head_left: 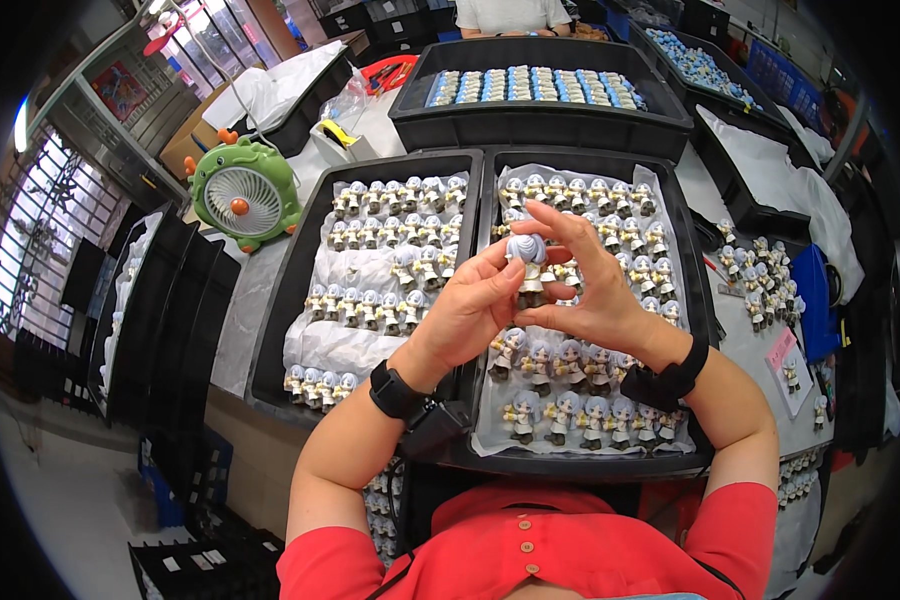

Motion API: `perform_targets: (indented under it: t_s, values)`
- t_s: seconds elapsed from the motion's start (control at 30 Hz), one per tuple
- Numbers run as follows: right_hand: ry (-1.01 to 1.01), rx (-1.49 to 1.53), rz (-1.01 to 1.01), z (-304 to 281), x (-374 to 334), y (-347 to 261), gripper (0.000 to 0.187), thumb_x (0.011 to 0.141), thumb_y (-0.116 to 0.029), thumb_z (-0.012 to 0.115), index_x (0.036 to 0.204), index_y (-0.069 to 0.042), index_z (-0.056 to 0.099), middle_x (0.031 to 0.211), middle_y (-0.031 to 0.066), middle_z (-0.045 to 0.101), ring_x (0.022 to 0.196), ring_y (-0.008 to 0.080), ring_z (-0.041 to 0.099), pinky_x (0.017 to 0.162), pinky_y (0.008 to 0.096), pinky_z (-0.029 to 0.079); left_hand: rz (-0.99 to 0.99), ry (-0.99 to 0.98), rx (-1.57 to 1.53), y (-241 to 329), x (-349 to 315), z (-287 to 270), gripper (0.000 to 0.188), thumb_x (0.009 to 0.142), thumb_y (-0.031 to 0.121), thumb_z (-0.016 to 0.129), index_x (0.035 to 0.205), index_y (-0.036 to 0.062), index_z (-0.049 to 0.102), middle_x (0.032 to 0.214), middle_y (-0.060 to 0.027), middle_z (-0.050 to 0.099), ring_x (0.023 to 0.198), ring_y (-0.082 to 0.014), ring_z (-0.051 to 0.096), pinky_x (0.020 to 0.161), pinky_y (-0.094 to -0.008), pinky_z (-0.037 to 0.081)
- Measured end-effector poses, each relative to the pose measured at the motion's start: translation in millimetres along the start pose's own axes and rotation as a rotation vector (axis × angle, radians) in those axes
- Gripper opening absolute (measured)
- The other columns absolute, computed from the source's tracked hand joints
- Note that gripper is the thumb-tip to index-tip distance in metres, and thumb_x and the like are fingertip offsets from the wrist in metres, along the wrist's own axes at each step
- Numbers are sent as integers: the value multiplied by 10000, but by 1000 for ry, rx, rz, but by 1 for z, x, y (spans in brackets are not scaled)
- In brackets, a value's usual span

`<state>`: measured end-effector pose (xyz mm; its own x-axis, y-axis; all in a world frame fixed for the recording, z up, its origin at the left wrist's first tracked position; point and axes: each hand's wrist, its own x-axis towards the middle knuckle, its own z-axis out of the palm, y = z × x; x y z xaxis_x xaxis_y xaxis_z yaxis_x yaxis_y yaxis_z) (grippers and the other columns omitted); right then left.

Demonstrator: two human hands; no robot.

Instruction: The person picks up small figurines from a tray, rotates them to inspect details, and places them back. The person handles the figurines one at a time, examining them closely before returning them to the tray.

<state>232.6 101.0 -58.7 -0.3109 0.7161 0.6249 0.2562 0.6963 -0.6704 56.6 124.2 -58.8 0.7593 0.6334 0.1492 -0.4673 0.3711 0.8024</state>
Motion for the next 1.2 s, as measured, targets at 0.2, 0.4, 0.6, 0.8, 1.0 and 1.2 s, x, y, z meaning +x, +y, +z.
perform_targets:
  t_s: [0.2,0.4,0.6,0.8,1.0,1.2]
  values:
    - [9,10,21,0,0,0,942,594,-77,825,1391,-145,327,1222,97,479,1043,198,540,866,310,511,1,23,5,0,0,1,457,961,241,457,1358,65,314,1252,-117,473,1035,-216,581,829,-339,530]
    - [-28,183,264,-4,0,-5,937,597,-126,834,1388,-142,331,1208,99,504,1055,204,536,858,307,505,-17,68,-32,-2,2,-3,431,974,275,421,1329,40,348,1192,-122,520,1018,-233,594,826,-333,526]
    - [79,-124,-11,-2,-1,11,866,623,-209,828,1349,-96,370,1134,93,555,982,209,537,858,328,447,46,113,-46,-4,4,-5,385,987,236,386,1311,30,357,1213,-123,519,1013,-247,596,830,-335,518]
    - [136,-267,-107,-2,-1,8,746,609,-163,814,1257,-70,455,911,56,565,832,194,534,776,332,443,84,151,-70,-5,3,-8,351,980,218,407,1292,60,384,1221,-78,527,1034,-207,576,822,-331,506]
    - [151,-205,-98,5,-3,11,666,643,-66,761,1239,-76,464,826,49,581,766,180,560,734,314,461,135,209,-27,-5,1,-10,321,958,209,477,1247,82,416,1194,-48,543,1042,-147,560,807,-285,479]
    - [151,-162,9,2,-2,10,561,742,-58,703,1245,-75,455,831,65,624,808,191,623,787,312,478,260,387,91,11,1,-24,289,926,179,536,1184,90,442,1109,-63,576,991,-184,592,829,-318,482]
